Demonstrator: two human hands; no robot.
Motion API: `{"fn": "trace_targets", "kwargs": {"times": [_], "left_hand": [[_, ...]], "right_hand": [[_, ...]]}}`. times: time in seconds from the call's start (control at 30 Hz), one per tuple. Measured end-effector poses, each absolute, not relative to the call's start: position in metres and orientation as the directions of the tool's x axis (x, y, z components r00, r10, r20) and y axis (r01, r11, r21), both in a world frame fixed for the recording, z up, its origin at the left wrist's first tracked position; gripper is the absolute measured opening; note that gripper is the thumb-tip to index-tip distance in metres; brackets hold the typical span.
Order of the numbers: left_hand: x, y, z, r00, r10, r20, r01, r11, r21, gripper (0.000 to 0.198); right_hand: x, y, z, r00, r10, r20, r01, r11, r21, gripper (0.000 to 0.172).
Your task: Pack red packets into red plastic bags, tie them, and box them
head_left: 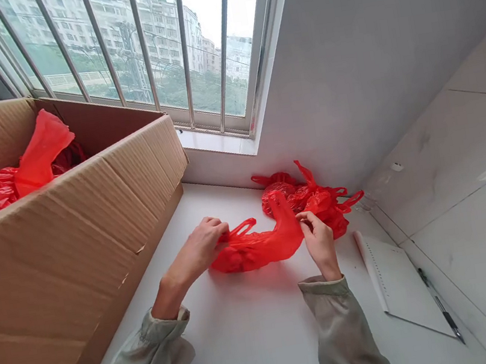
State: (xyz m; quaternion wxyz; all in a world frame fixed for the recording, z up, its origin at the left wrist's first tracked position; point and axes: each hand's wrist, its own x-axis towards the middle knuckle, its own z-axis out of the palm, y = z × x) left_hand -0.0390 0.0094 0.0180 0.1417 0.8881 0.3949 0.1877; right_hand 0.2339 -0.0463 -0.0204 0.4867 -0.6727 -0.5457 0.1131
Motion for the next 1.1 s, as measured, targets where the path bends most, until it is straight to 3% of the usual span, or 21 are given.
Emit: {"fn": "trace_targets", "kwargs": {"times": [0.1, 0.2, 0.3, 0.37, 0.43, 0.6, 0.73, 0.83, 0.97, 1.1], "left_hand": [[-0.055, 0.01, 0.029, 0.444, 0.841, 0.31, 0.686, -0.541, 0.486, 0.015], [-0.059, 0.003, 0.037, 0.402, 0.864, 0.303, 0.604, -0.499, 0.621, 0.011], [-0.058, -0.006, 0.044, 0.476, 0.842, 0.254, 0.504, -0.498, 0.706, 0.009], [-0.054, -0.012, 0.048, 0.498, 0.834, 0.237, 0.486, -0.494, 0.721, 0.021], [-0.051, -0.015, 0.051, 0.482, 0.844, 0.234, 0.508, -0.486, 0.711, 0.021], [-0.051, -0.015, 0.051, 0.395, 0.866, 0.306, 0.574, -0.493, 0.654, 0.023], [-0.06, -0.014, 0.049, 0.321, 0.883, 0.341, 0.643, -0.468, 0.607, 0.03], [-0.065, -0.014, 0.05, 0.304, 0.886, 0.35, 0.671, -0.46, 0.582, 0.033], [-0.069, -0.016, 0.052, 0.224, 0.91, 0.349, 0.668, -0.404, 0.625, 0.042], [-0.074, -0.024, 0.062, 0.255, 0.923, 0.289, 0.59, -0.385, 0.709, 0.042]], "right_hand": [[0.26, -0.053, -0.021, 0.433, 0.853, 0.29, 0.645, -0.069, -0.761, 0.026], [0.27, -0.064, -0.012, 0.46, 0.842, 0.282, 0.696, -0.145, -0.703, 0.029], [0.257, -0.075, 0.009, 0.416, 0.785, 0.458, 0.773, -0.04, -0.634, 0.027], [0.238, -0.082, 0.022, 0.307, 0.774, 0.554, 0.802, 0.104, -0.589, 0.022], [0.216, -0.085, 0.029, 0.146, 0.799, 0.584, 0.8, 0.252, -0.545, 0.017], [0.176, -0.074, 0.013, -0.228, 0.866, 0.445, 0.829, 0.412, -0.378, 0.023], [0.173, -0.064, -0.004, -0.22, 0.947, 0.232, 0.921, 0.28, -0.27, 0.036], [0.181, -0.065, -0.007, -0.155, 0.974, 0.165, 0.948, 0.193, -0.251, 0.038], [0.185, -0.071, -0.006, -0.164, 0.98, 0.116, 0.933, 0.193, -0.305, 0.02], [0.178, -0.068, -0.007, -0.15, 0.977, 0.148, 0.883, 0.2, -0.425, 0.053]]}}
